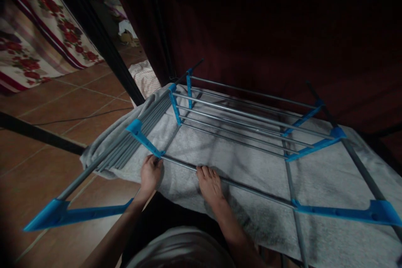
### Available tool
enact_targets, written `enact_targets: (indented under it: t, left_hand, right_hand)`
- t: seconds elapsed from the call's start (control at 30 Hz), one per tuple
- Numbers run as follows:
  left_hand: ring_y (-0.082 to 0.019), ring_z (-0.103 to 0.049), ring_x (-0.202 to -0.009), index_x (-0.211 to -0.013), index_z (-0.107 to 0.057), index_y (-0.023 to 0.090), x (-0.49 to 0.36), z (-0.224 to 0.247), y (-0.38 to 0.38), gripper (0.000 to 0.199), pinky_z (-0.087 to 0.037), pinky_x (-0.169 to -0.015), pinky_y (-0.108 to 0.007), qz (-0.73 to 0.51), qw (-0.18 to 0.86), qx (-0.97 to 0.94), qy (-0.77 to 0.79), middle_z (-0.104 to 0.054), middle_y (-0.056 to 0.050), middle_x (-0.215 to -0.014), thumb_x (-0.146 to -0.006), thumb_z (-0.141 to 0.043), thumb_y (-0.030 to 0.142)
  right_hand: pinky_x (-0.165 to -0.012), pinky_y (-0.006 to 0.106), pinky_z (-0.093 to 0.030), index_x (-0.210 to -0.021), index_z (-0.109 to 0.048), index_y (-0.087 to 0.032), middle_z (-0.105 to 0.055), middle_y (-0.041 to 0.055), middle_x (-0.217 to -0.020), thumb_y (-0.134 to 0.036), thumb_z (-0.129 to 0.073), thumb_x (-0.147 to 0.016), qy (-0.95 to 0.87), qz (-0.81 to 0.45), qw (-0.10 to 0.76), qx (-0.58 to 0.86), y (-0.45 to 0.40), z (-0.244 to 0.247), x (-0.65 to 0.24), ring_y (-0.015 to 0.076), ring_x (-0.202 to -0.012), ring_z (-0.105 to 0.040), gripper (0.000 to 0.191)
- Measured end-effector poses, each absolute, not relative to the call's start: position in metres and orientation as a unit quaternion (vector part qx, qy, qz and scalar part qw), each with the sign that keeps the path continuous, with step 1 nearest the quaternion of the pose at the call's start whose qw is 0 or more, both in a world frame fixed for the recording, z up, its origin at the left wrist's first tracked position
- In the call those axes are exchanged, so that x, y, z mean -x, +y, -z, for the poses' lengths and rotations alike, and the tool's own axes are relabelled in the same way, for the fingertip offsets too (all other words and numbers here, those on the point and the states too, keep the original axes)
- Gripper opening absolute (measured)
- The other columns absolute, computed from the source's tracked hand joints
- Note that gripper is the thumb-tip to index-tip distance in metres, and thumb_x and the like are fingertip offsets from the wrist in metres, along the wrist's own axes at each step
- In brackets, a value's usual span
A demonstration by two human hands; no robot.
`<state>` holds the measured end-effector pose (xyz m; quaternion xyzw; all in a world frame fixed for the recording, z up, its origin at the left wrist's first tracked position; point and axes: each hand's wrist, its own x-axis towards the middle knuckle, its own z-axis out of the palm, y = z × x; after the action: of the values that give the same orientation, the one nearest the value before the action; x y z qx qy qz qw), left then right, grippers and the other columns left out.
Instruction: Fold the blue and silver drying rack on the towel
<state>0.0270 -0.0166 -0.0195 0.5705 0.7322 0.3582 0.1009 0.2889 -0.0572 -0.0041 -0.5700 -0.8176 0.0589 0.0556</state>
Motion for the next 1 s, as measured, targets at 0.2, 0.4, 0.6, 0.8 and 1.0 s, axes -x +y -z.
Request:
enact_targets:
  t: [0.2, 0.4, 0.6, 0.8, 1.0]
  left_hand:
    - [-0.029, -0.063, -0.100, -0.105, -0.070, 0.015, -0.028, 0.022, -0.015, 0.028, -0.051, -0.095, -0.043, -0.376, 0.109, -0.549, 0.738, -0.067, -0.014, -0.105, -0.085, -0.054, 0.028]
    - [-0.030, -0.063, -0.099, -0.107, -0.070, 0.013, -0.028, 0.027, -0.016, 0.033, -0.051, -0.095, -0.044, -0.385, 0.098, -0.560, 0.727, -0.067, -0.015, -0.105, -0.088, -0.051, 0.031]
    - [-0.029, -0.062, -0.100, -0.107, -0.070, 0.015, -0.028, 0.029, -0.017, 0.032, -0.050, -0.096, -0.043, -0.391, 0.087, -0.563, 0.723, -0.068, -0.014, -0.106, -0.089, -0.050, 0.032]
    - [-0.030, -0.063, -0.101, -0.107, -0.069, 0.015, -0.029, 0.027, -0.018, 0.032, -0.051, -0.095, -0.043, -0.382, 0.078, -0.567, 0.726, -0.068, -0.014, -0.106, -0.090, -0.048, 0.033]
    - [-0.030, -0.063, -0.102, -0.106, -0.069, 0.016, -0.031, 0.024, -0.018, 0.030, -0.050, -0.096, -0.043, -0.365, 0.075, -0.565, 0.736, -0.068, -0.014, -0.105, -0.090, -0.048, 0.031]
  right_hand:
    - [-0.086, 0.033, -0.047, -0.128, -0.061, -0.024, -0.068, 0.0080, -0.122, -0.030, -0.029, -0.107, -0.816, -0.111, 0.014, 0.567, -0.045, -0.005, -0.285, 0.0206, -0.101, -0.065, 0.039]
    - [-0.083, 0.033, -0.046, -0.128, -0.059, -0.025, -0.069, 0.0071, -0.123, -0.032, -0.028, -0.108, -0.808, -0.141, 0.003, 0.572, -0.045, -0.016, -0.286, 0.0204, -0.101, -0.067, 0.039]
    - [-0.082, 0.032, -0.045, -0.123, -0.061, -0.026, -0.070, 0.0049, -0.122, -0.034, -0.028, -0.108, -0.803, -0.175, -0.005, 0.570, -0.039, -0.022, -0.287, 0.0204, -0.103, -0.068, 0.038]
    - [-0.086, 0.033, -0.043, -0.123, -0.060, -0.026, -0.072, 0.0061, -0.118, -0.034, -0.025, -0.108, -0.801, -0.197, -0.027, 0.565, -0.035, -0.025, -0.289, 0.0215, -0.105, -0.067, 0.039]
    - [-0.088, 0.030, -0.042, -0.124, -0.060, -0.026, -0.073, 0.0051, -0.115, -0.035, -0.030, -0.107, -0.793, -0.233, -0.018, 0.563, -0.028, -0.025, -0.291, 0.0197, -0.107, -0.067, 0.035]
